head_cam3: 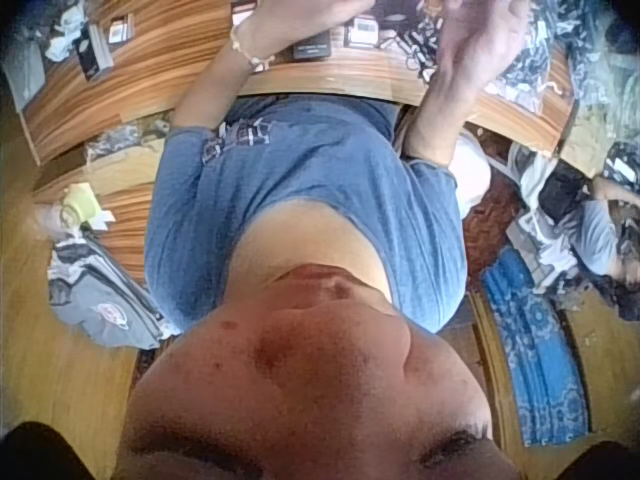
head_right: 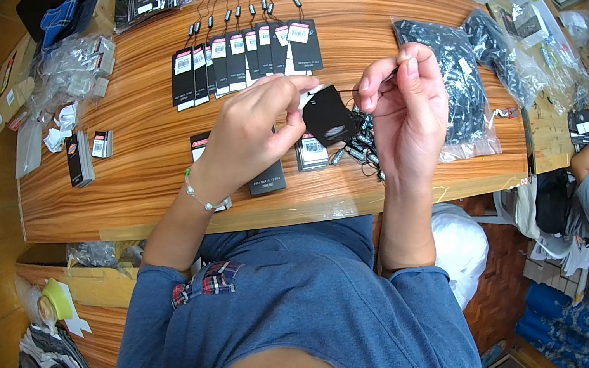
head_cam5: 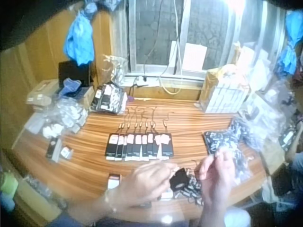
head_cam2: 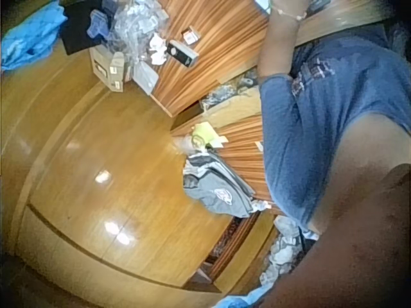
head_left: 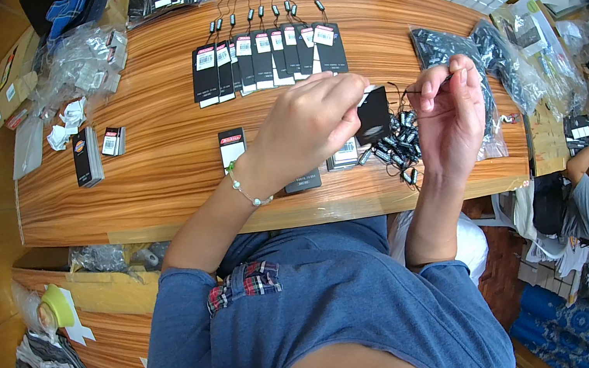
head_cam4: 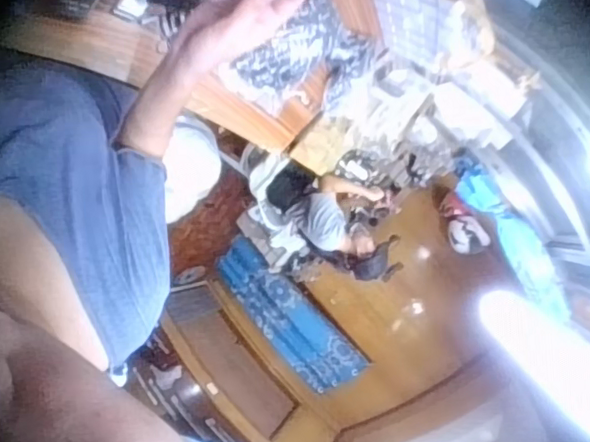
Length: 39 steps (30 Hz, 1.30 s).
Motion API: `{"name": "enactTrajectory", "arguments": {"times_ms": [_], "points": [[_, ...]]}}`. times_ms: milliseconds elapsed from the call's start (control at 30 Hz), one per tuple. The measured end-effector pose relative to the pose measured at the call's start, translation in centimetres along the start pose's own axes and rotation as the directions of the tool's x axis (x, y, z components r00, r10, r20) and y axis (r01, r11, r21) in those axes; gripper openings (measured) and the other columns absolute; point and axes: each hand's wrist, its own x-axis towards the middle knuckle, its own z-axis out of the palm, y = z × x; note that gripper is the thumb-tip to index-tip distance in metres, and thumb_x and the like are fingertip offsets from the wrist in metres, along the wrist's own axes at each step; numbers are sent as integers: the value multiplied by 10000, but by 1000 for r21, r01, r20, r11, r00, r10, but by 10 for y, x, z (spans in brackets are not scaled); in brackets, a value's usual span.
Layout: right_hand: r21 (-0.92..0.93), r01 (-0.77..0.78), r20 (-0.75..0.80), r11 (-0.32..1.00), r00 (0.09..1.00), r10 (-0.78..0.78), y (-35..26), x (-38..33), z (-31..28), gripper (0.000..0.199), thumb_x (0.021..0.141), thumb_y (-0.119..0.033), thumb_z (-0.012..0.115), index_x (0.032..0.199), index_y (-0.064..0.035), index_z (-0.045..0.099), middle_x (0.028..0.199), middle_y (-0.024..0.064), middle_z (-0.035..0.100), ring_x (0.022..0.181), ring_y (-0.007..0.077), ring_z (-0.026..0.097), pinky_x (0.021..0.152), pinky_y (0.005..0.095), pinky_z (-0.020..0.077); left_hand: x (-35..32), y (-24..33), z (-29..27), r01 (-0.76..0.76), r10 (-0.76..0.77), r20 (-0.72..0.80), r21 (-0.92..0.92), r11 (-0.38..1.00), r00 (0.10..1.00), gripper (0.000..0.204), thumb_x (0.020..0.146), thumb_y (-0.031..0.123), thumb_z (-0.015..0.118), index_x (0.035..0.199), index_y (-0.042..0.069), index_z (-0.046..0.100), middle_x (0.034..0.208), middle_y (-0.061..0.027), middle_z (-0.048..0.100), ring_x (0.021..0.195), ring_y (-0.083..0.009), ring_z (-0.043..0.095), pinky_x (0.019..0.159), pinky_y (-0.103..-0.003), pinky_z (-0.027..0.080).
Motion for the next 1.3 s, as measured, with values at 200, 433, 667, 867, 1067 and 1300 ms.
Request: {"name": "enactTrajectory", "arguments": {"times_ms": [200,433,667,867,1067,1300], "points": [[211,-255,315,944,932,181,-3,3,-7,115,915,-174,431,927,-76,372,625,121,532,477,137,435,442,224,337,8,1,-1,141,-101,124,-380,914,987,190,710,17,640,891,8,583,769,-71,584,740,-189,589,691,-308,475],[378,-210,327,902,941,82,12,3,-3,146,901,-181,468,911,-84,360,665,121,549,520,142,469,466,239,380,9,0,4,114,-86,90,-375,920,992,124,690,22,642,788,12,566,743,-71,562,702,-188,566,620,-286,451],[-46,172,153,984,975,-163,30,1,16,112,910,-117,438,963,-31,391,868,213,574,714,208,570,680,300,481,0,11,28,351,-368,114,-643,680,923,228,756,35,587,967,7,507,854,-94,562,768,-182,564,690,-297,454],[-26,80,-18,996,997,-81,21,6,11,98,918,-107,413,972,-26,420,886,209,577,738,201,589,704,299,496,-3,10,31,328,-298,188,-771,545,936,392,790,65,619,1132,11,435,1065,-99,548,999,-152,527,833,-303,440],[6,128,-81,992,989,-127,3,12,0,124,920,-148,419,986,-49,452,913,217,592,746,234,613,710,327,510,-4,5,29,360,-367,194,-810,463,910,277,817,-8,556,1027,26,377,936,-84,552,899,-115,562,762,-240,462],[86,133,-115,987,986,-123,-6,8,-9,130,916,-156,436,987,-50,458,895,191,596,736,211,592,723,324,490,-2,-1,24,347,-228,269,-816,462,936,238,794,-5,590,944,50,414,894,-9,456,876,-77,495,792,-228,413]]}}
